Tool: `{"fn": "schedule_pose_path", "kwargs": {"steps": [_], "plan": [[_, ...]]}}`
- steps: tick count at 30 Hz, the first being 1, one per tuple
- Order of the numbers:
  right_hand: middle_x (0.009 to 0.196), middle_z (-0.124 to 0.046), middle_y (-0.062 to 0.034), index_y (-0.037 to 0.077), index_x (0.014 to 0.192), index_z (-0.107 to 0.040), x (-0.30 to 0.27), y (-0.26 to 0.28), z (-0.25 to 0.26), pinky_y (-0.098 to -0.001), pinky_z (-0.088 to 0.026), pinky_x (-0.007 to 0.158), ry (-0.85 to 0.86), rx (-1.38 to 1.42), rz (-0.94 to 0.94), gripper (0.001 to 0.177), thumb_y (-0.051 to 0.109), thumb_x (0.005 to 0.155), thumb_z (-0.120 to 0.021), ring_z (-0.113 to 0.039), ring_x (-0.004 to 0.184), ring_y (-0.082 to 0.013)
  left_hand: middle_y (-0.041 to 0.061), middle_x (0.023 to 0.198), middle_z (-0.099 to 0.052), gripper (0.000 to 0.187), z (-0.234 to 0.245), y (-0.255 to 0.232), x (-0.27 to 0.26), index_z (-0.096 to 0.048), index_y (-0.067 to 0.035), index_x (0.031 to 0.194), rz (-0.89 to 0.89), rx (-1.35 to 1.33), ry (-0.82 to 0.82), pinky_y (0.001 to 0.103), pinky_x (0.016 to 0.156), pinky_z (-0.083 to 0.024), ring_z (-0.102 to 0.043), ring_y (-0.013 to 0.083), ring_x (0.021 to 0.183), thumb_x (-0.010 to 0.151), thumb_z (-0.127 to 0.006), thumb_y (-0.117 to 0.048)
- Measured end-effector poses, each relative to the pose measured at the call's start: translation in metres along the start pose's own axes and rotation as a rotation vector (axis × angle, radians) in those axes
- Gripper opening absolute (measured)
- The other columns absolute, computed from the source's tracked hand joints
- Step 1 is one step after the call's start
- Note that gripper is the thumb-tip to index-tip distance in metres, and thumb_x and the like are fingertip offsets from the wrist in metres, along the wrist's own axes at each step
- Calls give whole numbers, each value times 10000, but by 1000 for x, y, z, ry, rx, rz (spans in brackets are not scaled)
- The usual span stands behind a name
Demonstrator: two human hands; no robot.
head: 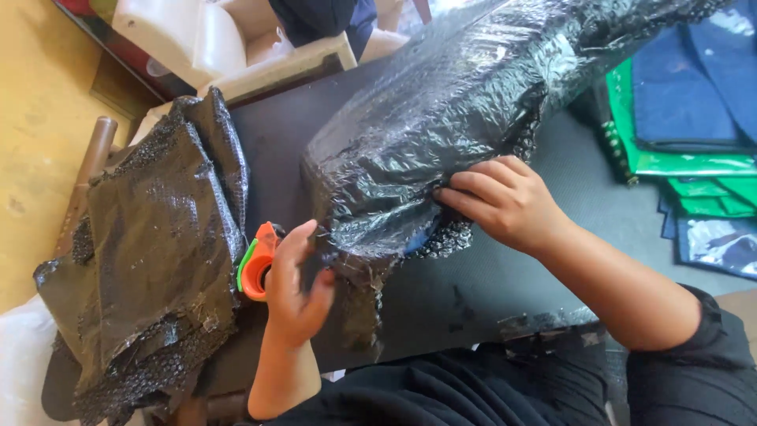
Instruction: The person wraps a dark rectangular item with black bubble wrap on a table. They fold the wrap around the item, smooth the edges, and secure the seams with clear adhesive tape. The wrapped package is set aside on the table.
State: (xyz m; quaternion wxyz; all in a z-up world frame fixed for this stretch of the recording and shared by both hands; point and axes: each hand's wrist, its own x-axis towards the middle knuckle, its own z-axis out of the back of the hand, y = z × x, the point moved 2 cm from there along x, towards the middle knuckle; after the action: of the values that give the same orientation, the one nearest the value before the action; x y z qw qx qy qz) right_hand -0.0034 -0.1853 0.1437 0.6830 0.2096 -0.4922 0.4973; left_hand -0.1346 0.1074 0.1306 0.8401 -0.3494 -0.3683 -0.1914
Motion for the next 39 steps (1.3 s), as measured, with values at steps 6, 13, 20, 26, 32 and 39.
{"fn": "schedule_pose_path", "kwargs": {"steps": [6, 13, 20, 26, 32, 39], "plan": [[980, -657, -66, 139, 1089, -766, 19, -18, -4, -387, -509, 752, 10, 85, -17, 344, 149, 1098, -423, -625, 846, -271, 214, 983, -580, 422, -34, 91, -27, -767, 27, 1163, -453, 388, -254, 528, 795, -583, -622, 414, 880, 765, -625, 10], [1010, -628, -76, 229, 1248, -734, 43, -29, -26, -429, -506, 802, 68, 147, -23, 394, 52, 1015, -470, -610, 902, -301, 86, 890, -627, 129, -1, 38, 47, -814, -204, 868, -773, 626, -603, 487, 756, -624, -644, 366, 859, 815, -930, -182], [1263, -568, -200, 146, 1466, -560, 90, -21, -31, -551, -524, 913, 249, 263, -133, 746, -70, 771, -723, -607, 1108, -458, 229, 935, -709, 401, 4, 71, 117, -687, 3, 1039, -551, 118, -405, 541, 848, -557, -693, 458, 912, 1047, -553, -376], [1130, -571, -78, 199, 1266, -647, 125, 8, -56, -521, -427, 1107, -96, 16, 138, 253, 94, 1049, -723, -552, 1094, -296, 234, 1045, -665, 431, -6, 86, 117, -605, -30, 1168, -417, 36, -541, 526, 926, -541, -662, 429, 1008, 1047, -534, -438], [1091, -529, -21, 234, 1256, -731, 128, 28, -88, -461, -478, 1054, -230, 2, 5, 232, 128, 1051, -749, -519, 983, -207, 194, 1246, -646, 274, -15, 75, 104, -590, -66, 1234, -190, 7, -668, 490, 1088, -521, -640, 355, 1196, 1045, -611, -264], [1127, -592, -46, 267, 955, -815, 108, 28, -119, -546, -521, 1048, -454, 147, -201, 127, 209, 987, -707, -528, 1052, -274, 382, 1288, -526, 521, -30, 67, 102, -421, 92, 1182, -355, 223, -796, 577, 1087, -481, -551, 547, 1234, 906, -768, -182]]}}
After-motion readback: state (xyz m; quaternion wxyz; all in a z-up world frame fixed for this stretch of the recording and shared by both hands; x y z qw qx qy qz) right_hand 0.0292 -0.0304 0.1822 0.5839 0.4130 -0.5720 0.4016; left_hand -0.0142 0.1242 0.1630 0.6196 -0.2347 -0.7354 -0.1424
